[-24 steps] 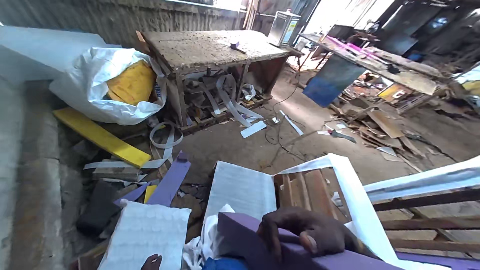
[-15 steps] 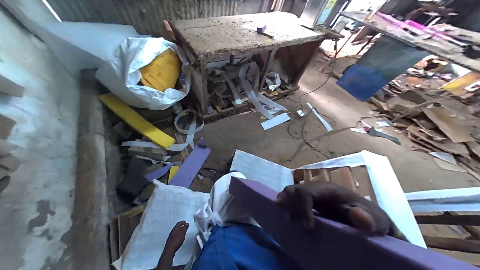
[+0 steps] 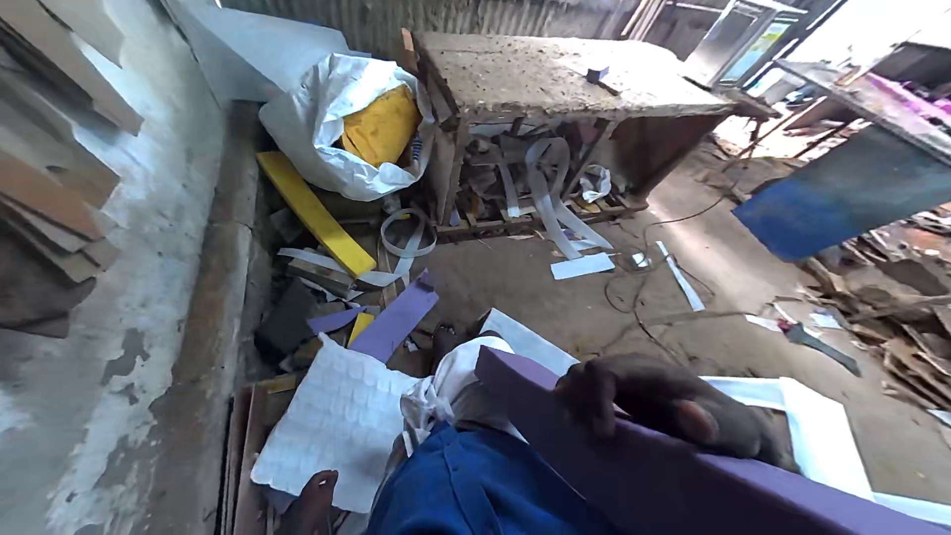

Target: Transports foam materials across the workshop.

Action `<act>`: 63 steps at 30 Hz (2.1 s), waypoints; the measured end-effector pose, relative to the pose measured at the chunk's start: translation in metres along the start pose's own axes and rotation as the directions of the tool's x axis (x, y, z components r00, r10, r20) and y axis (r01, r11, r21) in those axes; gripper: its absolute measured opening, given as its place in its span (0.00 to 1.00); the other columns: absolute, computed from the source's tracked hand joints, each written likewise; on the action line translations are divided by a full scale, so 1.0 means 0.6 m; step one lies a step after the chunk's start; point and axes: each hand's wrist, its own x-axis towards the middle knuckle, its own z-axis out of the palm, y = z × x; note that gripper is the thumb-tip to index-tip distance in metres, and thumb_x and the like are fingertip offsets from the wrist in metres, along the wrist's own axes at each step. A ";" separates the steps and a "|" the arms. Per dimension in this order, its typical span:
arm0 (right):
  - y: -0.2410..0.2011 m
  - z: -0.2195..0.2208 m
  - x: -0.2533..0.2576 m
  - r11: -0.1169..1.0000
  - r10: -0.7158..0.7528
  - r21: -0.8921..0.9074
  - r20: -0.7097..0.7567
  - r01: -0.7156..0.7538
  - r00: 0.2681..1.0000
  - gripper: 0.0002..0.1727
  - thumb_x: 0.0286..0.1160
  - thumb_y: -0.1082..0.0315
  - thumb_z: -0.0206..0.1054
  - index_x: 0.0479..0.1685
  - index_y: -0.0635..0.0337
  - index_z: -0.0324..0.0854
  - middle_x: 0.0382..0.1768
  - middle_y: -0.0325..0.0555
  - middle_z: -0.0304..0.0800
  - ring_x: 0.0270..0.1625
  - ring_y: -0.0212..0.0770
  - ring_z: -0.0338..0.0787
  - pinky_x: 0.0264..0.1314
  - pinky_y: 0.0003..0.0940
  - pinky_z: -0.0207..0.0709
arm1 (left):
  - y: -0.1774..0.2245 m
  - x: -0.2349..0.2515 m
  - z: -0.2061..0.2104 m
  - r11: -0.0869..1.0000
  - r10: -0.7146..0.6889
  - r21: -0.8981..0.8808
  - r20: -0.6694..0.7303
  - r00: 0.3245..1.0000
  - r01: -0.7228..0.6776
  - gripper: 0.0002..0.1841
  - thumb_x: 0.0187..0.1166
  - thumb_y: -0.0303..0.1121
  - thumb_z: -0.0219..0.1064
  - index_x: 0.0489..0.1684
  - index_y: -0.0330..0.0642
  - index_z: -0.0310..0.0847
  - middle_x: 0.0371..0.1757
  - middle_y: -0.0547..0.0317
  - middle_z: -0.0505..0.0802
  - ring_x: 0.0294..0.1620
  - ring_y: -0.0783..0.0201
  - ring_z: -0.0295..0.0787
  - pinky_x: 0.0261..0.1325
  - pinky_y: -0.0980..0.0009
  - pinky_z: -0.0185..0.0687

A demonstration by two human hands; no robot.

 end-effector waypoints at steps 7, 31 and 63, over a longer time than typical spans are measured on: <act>0.055 -0.116 0.022 0.998 0.045 0.054 0.016 -0.045 0.999 0.38 0.78 0.29 0.55 0.56 0.57 0.84 0.51 0.47 0.92 0.61 0.46 0.89 0.73 0.49 0.79 | 0.110 0.045 0.049 0.999 0.022 0.038 0.069 0.997 -0.025 0.25 0.92 0.46 0.57 0.75 0.36 0.79 0.72 0.38 0.87 0.74 0.44 0.83 0.78 0.44 0.75; 0.102 -0.740 0.012 0.901 -0.226 -0.089 -0.932 0.424 0.284 0.22 0.84 0.40 0.59 0.51 0.43 0.90 0.46 0.35 0.96 0.50 0.36 0.94 0.60 0.38 0.88 | 1.390 -0.046 0.175 0.009 0.700 -0.004 0.714 0.003 -1.000 0.65 0.49 0.72 0.83 0.94 0.52 0.56 0.89 0.56 0.73 0.88 0.56 0.68 0.87 0.45 0.67; 0.260 -0.972 -0.014 0.978 -0.136 -0.187 -0.907 0.092 -0.399 0.29 0.79 0.60 0.69 0.80 0.34 0.70 0.57 0.27 0.94 0.53 0.31 0.95 0.58 0.26 0.89 | 1.907 -0.002 0.324 -0.355 0.217 0.167 0.972 0.092 -0.920 0.41 0.65 0.65 0.70 0.75 0.45 0.76 0.61 0.57 0.92 0.62 0.60 0.90 0.58 0.49 0.90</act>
